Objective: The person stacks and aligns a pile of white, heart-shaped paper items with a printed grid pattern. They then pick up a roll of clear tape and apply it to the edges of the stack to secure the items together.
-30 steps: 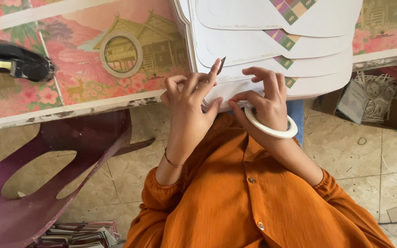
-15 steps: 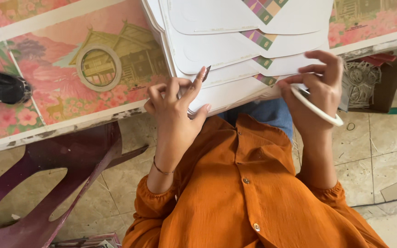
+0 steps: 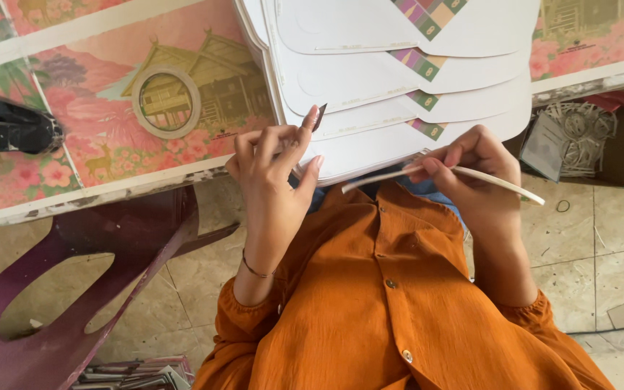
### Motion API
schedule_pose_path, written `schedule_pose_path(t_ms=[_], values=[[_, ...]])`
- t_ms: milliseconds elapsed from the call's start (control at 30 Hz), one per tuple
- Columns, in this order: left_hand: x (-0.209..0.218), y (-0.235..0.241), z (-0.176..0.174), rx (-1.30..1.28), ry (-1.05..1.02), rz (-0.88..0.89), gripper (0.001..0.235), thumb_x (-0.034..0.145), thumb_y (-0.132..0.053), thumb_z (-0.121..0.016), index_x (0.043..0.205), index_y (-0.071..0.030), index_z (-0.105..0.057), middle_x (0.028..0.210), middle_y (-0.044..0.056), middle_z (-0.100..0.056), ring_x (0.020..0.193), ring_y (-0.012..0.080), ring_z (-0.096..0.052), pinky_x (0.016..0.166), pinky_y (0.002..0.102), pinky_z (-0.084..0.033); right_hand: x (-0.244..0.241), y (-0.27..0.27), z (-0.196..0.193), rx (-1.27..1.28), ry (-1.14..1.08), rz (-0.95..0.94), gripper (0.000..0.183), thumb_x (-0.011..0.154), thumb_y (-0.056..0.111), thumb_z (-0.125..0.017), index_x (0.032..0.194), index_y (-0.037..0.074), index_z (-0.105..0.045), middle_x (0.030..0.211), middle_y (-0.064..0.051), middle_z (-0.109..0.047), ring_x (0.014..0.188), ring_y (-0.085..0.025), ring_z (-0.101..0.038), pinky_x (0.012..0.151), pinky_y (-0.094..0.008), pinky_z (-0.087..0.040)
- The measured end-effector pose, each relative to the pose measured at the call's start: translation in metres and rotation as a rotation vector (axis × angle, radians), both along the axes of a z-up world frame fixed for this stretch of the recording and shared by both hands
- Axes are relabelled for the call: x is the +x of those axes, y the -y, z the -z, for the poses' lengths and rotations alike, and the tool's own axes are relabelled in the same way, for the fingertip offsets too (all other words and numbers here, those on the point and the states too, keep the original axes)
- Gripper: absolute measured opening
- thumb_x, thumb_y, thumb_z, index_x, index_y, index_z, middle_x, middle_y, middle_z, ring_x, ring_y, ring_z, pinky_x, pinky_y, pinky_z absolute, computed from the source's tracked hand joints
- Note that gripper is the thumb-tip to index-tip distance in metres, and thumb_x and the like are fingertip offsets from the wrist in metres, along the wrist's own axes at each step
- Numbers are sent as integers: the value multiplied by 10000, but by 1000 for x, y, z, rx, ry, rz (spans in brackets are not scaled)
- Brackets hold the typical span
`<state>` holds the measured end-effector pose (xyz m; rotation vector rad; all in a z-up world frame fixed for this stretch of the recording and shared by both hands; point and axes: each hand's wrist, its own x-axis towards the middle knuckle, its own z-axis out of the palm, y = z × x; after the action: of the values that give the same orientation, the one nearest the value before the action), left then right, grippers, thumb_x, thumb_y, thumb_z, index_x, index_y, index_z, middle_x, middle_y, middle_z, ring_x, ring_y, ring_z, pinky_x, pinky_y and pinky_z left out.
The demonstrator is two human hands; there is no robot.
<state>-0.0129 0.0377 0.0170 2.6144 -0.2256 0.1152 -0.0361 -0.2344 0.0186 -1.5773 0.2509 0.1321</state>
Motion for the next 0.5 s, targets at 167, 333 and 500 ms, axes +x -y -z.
schedule_pose_path(t_ms=[167,333,500], values=[[-3,-1,6,23,3,-31,659,1020,-290,-874,1600,-371,-573,1236,-169,-661,1178,235,-494,905,431,-366,5,-14,4,7,-59,16,291,1052,-6,-727,951,103,-477,981,-145,-774,871,-224,-814,850,-283,-671],[-4,3,6,61,-53,-52,724,1010,-355,-867,1635,-421,-508,1259,-157,-617,1203,250,-458,907,453,-377,5,-15,14,-25,-41,21,279,1045,-26,-726,945,82,-489,969,-159,-770,874,-218,-805,884,-281,-672],[-4,9,8,75,-87,-47,935,919,-541,-960,1685,-415,-439,1261,-93,-543,1208,259,-427,914,460,-391,5,-17,10,-128,-63,28,269,1029,-56,-725,938,76,-509,952,-149,-783,879,-193,-817,854,-261,-673]])
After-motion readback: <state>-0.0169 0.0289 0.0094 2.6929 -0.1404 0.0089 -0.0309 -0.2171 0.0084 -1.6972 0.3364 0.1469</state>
